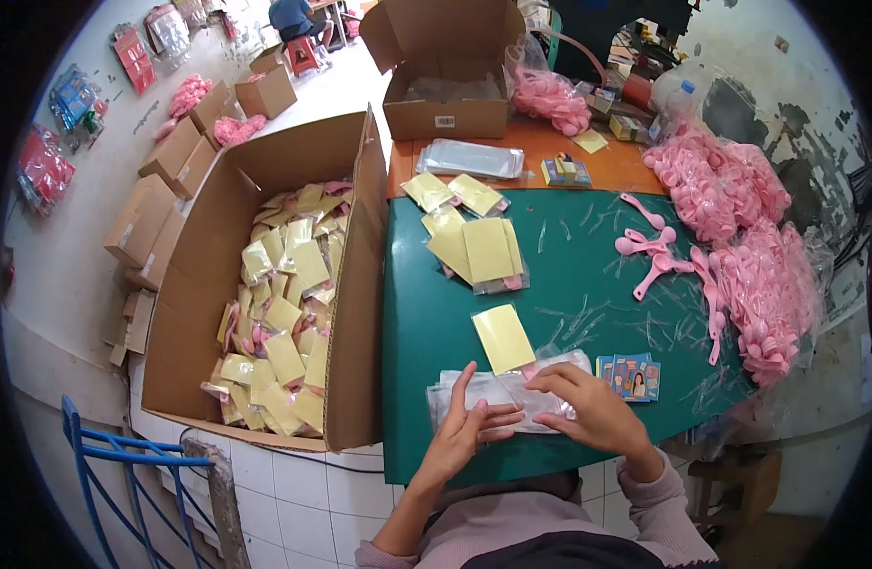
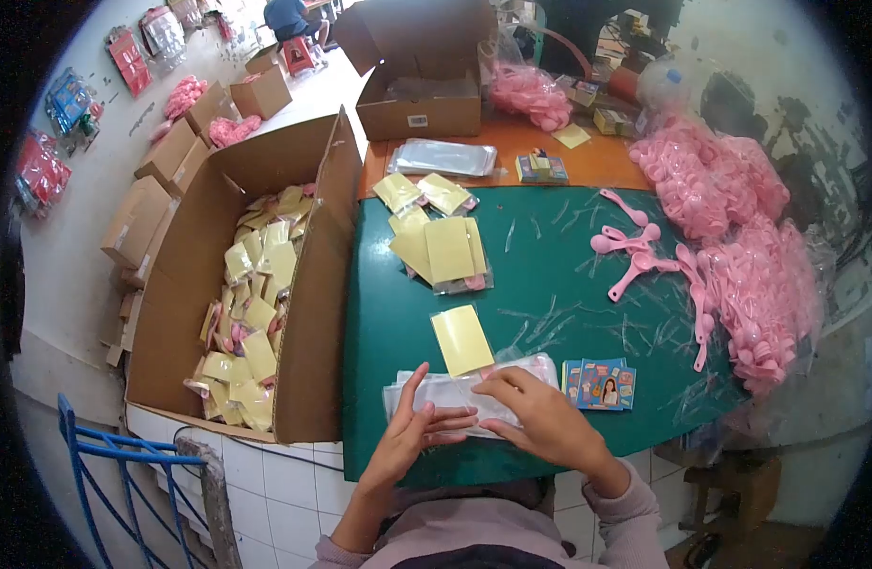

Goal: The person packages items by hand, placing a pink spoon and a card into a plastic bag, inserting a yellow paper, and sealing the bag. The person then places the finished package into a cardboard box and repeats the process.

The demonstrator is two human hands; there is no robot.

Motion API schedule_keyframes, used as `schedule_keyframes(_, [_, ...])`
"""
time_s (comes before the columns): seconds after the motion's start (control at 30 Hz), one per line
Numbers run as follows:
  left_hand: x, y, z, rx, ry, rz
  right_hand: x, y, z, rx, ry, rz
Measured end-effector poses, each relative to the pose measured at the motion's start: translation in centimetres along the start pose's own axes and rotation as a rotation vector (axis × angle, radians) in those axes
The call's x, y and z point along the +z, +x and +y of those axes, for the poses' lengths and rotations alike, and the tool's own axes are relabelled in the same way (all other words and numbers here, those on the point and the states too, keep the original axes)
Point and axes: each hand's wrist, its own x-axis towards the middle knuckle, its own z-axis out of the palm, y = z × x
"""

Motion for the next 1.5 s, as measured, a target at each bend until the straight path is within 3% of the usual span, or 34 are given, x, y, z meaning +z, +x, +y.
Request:
schedule_keyframes(0.2, [0.3,-1.0,-1.7,-0.056,0.104,0.022,2.4,-0.8,1.0,-0.054,-0.256,-0.048])
schedule_keyframes(0.37, [1.1,-1.0,-2.6,-0.011,0.119,0.060,2.5,-0.7,1.2,-0.063,-0.255,-0.065])
schedule_keyframes(0.73, [2.0,-1.8,-0.5,0.198,0.701,0.206,2.4,0.6,2.1,-0.146,-0.120,-0.160])
schedule_keyframes(0.87, [1.3,-1.2,-0.9,0.186,0.648,0.200,2.9,1.0,1.9,-0.238,-0.194,-0.186])
schedule_keyframes(0.93, [0.7,-0.4,-1.4,0.088,0.306,0.245,3.5,0.9,1.6,-0.278,-0.256,-0.140])
schedule_keyframes(0.97, [0.4,-0.1,-1.7,0.087,0.306,0.244,3.9,0.9,1.3,-0.313,-0.264,-0.116])
schedule_keyframes(1.03, [-0.2,0.4,-1.8,0.078,0.285,0.137,3.9,0.9,1.4,-0.348,-0.275,-0.090])
schedule_keyframes(1.13, [-0.1,0.5,-1.6,0.083,0.390,0.254,3.0,0.9,2.0,-0.425,-0.115,-0.173])
schedule_keyframes(1.17, [0.0,0.4,-1.1,0.083,0.390,0.255,1.9,0.9,2.3,-0.405,0.086,-0.262])
schedule_keyframes(1.2, [0.1,0.5,-0.5,0.078,0.264,0.253,0.4,1.0,2.8,-0.383,0.287,-0.350])
schedule_keyframes(1.27, [-0.2,0.3,-0.2,0.067,0.139,0.252,-4.3,0.7,5.2,-0.225,0.380,-0.288])
schedule_keyframes(1.3, [-0.5,0.2,-0.3,0.041,0.164,0.203,-6.8,1.0,7.5,-0.214,0.328,-0.175])
schedule_keyframes(1.37, [-0.8,0.1,-0.5,0.015,0.189,0.147,-11.5,0.4,12.2,0.212,0.217,0.165])
schedule_keyframes(1.43, [-0.8,0.2,-0.6,0.020,0.085,0.156,-13.8,-4.1,21.9,0.225,-1.421,0.578])
schedule_keyframes(1.5, [-0.8,0.2,-0.9,0.040,0.082,0.149,-10.7,-3.5,15.7,0.662,-1.321,0.501])
